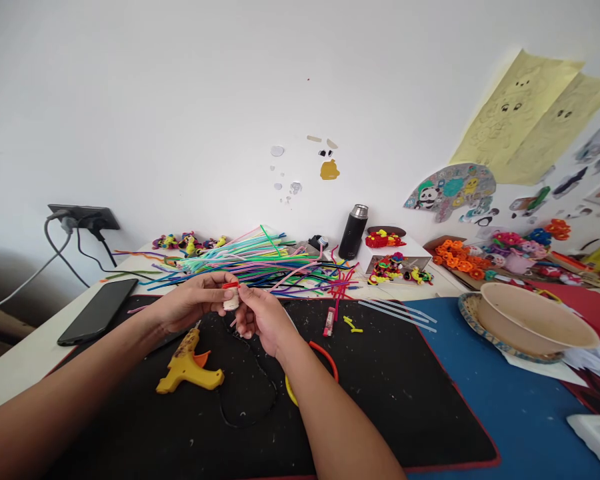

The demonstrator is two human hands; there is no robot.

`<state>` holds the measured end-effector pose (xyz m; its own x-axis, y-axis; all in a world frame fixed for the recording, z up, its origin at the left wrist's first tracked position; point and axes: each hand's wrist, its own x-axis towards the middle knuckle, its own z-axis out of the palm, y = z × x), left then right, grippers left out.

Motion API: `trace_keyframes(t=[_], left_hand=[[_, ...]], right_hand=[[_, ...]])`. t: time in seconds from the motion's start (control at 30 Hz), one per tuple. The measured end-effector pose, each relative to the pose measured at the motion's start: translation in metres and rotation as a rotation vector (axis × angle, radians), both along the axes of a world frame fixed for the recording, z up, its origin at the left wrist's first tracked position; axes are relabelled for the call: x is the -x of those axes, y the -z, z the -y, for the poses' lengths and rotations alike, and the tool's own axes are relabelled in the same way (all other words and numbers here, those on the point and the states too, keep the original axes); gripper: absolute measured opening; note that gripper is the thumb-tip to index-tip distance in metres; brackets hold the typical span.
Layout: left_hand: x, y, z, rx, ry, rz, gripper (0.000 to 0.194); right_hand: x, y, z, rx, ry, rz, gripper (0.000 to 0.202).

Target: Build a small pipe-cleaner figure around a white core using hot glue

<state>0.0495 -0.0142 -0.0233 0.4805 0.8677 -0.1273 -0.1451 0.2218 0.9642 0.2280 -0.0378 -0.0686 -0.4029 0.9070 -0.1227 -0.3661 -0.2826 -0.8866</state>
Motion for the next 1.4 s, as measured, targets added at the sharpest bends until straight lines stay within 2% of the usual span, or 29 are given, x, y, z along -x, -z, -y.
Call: trace_keyframes(t=[0.37,0.93,1.13,1.4], left_hand=[[-0.003,-0.001,0.003,-0.111,-0.029,-0.073,0.035],[-0.009,-0.008,0.009,-0.290,-0.086,-0.215,0.041],[-0.011,-0.008,0.014,-0.398,-0.156,-0.312,0.041],[-0.012,-0.007,0.014,-0.428,-0.170,-0.342,0.043]], right_hand=[[-0.001,-0.001,0.000,0.006,0.002,-0.009,0.056],[-0.002,0.002,-0.002,-0.072,0.026,0.051,0.052],[-0.003,0.002,-0.003,-0.095,-0.008,0.033,0.051],[-0.002,0.000,-0.002,-0.110,-0.040,0.011,0.052]])
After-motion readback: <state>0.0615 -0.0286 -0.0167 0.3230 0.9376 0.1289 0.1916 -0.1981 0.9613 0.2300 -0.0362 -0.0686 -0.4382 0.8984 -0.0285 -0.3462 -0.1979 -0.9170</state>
